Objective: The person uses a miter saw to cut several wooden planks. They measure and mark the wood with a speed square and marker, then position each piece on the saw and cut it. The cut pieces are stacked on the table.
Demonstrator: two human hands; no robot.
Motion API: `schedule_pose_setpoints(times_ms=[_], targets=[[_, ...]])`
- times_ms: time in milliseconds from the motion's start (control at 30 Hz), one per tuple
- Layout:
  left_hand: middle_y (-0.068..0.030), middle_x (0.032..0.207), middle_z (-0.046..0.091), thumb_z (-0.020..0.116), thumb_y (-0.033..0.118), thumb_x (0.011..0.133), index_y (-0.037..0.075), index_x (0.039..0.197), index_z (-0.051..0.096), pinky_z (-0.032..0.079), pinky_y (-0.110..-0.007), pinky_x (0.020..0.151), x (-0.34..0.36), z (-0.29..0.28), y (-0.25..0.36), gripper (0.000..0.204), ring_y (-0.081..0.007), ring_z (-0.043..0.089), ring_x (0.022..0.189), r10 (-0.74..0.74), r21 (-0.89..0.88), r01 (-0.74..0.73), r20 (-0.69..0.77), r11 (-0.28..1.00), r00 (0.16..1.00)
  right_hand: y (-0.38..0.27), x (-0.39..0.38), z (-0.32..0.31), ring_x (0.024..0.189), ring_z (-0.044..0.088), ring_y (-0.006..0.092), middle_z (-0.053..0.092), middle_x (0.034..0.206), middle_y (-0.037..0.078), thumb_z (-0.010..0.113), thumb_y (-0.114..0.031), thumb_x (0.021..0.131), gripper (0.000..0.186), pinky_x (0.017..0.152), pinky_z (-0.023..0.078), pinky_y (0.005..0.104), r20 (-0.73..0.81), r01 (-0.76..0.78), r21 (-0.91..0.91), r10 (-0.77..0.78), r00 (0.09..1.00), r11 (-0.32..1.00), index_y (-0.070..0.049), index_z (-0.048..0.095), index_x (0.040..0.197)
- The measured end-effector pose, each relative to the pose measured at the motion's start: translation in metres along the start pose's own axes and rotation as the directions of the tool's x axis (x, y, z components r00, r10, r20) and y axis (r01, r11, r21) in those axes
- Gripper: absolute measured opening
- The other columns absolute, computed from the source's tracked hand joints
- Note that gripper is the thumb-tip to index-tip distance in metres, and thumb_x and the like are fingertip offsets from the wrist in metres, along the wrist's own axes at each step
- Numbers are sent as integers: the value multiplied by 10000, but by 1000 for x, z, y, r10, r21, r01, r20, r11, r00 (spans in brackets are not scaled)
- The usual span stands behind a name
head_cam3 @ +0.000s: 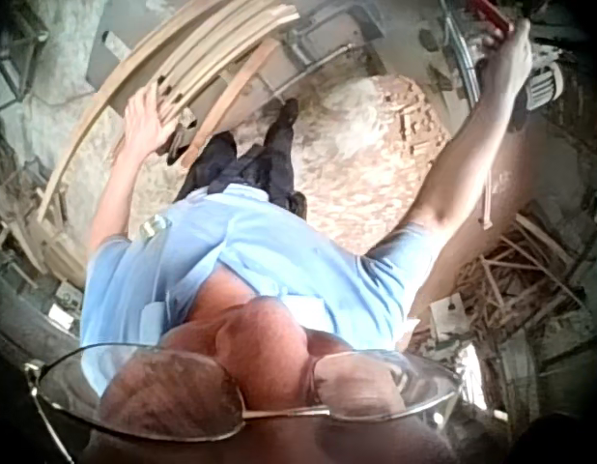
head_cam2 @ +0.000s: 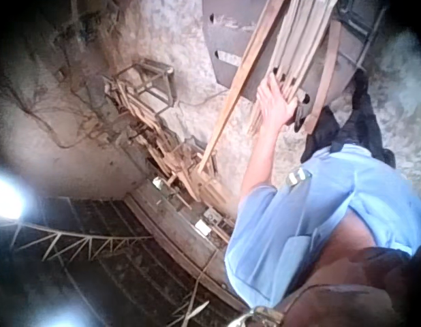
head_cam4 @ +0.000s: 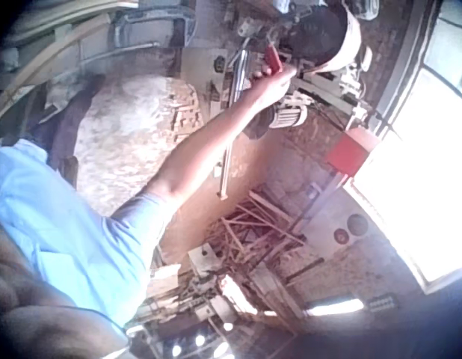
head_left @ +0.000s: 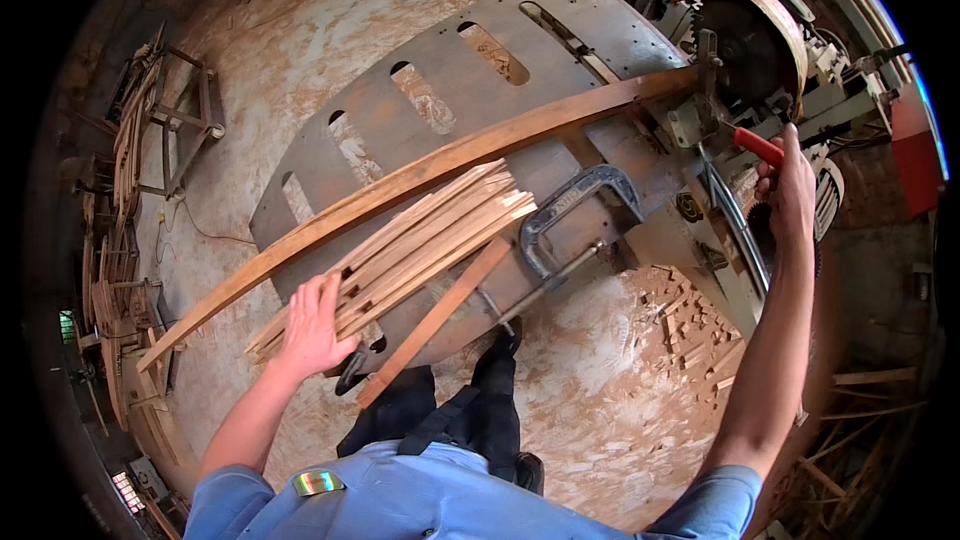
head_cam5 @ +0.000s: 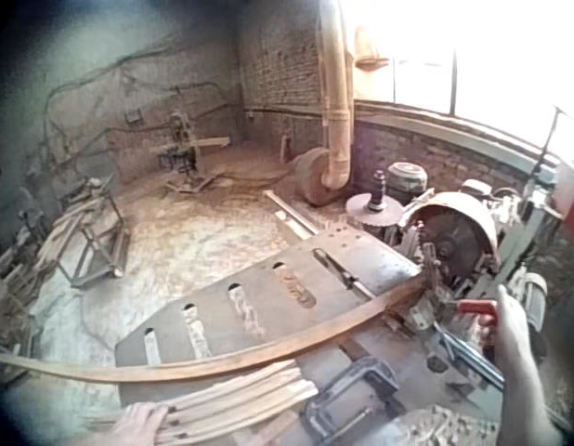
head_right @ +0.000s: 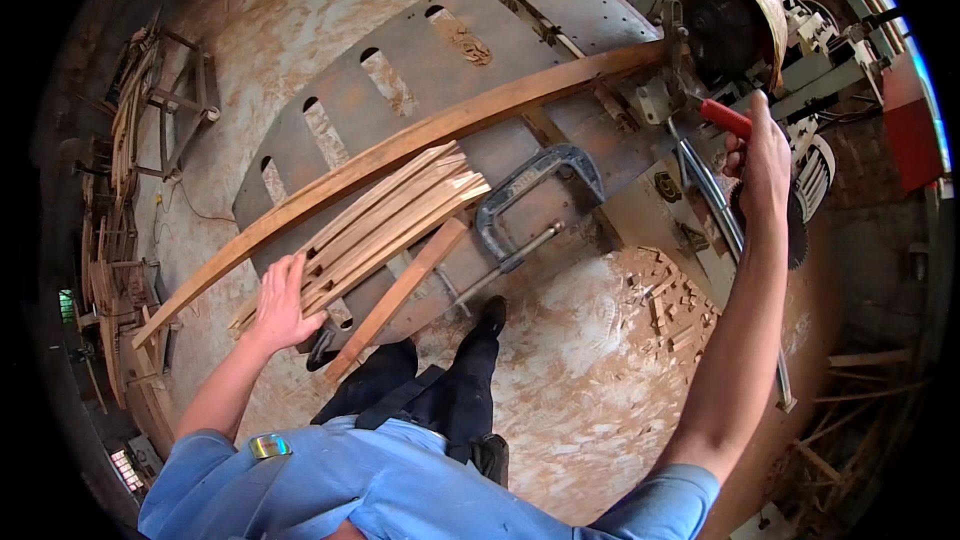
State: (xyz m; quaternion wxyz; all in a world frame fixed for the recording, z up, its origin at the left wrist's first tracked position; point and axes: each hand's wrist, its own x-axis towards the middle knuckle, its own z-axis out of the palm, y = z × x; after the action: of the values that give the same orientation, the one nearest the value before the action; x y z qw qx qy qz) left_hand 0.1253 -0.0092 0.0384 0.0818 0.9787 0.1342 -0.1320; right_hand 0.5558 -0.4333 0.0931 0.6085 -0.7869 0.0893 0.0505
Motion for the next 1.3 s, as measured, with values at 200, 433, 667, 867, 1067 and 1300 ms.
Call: schedule_pose_setpoints(times_ms=[200, 433, 667, 867, 1067, 1300], targets=[[-237, 1296, 403, 785, 267, 604, -21, 1384, 355, 342, -476, 1023, -4, 2, -9, 936, -404, 400, 1187, 39, -130, -51, -97, 990, 995, 78, -154, 56, 637, 572, 147, 610, 773, 64, 491, -423, 981, 390, 552, 469, 289, -15, 118, 203, -117, 993, 972, -44, 528, 1068], [-236, 1247, 469, 783, 310, 620, -9, 1384, 371, 371, -479, 1022, -25, -35, -24, 924, -405, 444, 1172, 151, -522, -220, -173, 824, 973, 99, -398, 244, 1223, 488, 280, 482, 1364, 173, 539, -573, 897, 790, 1001, 424, 425, 477, -384, 561, 93, 874, 733, -9, 345, 1416], [-233, 1340, 400, 799, 332, 678, 16, 1409, 347, 380, -455, 1026, -75, -41, -75, 916, -358, 430, 1234, 350, -708, -385, -205, 592, 914, 60, -464, 320, 1175, 524, 293, 532, 1281, 158, 451, -803, 790, 995, 1041, 401, 425, 237, -208, 787, 26, 971, 581, -35, 346, 1414], [-104, 1082, 626, 604, 338, 925, 17, 1219, 534, 508, -331, 844, -110, 52, -245, 441, -219, 619, 976, -148, -861, 425, 475, -278, 867, 50, -468, 289, 1128, 565, 296, 541, 1267, 149, 465, -838, 742, 1030, 997, 442, 446, 156, -74, 759, -71, 985, 647, -32, 378, 1377], [-143, 1038, 599, 539, 378, 958, 14, 1179, 511, 527, -349, 759, -115, 78, -337, 426, -269, 616, 885, -397, -631, 28, 522, -776, 755, 55, -471, 270, 1128, 558, 288, 547, 1224, 152, 489, -820, 750, 987, 978, 460, 432, 22, 9, 862, -55, 998, 507, -53, 388, 1363], [-171, 1100, 582, 516, 320, 980, 2, 1184, 500, 538, -363, 790, -51, 71, -380, 378, -284, 611, 912, -385, -632, -32, 431, -774, 816, 72, -480, 265, 1145, 543, 300, 545, 1246, 155, 497, -759, 800, 908, 986, 455, 491, -13, 53, 881, -87, 996, 470, -43, 416, 1352]])
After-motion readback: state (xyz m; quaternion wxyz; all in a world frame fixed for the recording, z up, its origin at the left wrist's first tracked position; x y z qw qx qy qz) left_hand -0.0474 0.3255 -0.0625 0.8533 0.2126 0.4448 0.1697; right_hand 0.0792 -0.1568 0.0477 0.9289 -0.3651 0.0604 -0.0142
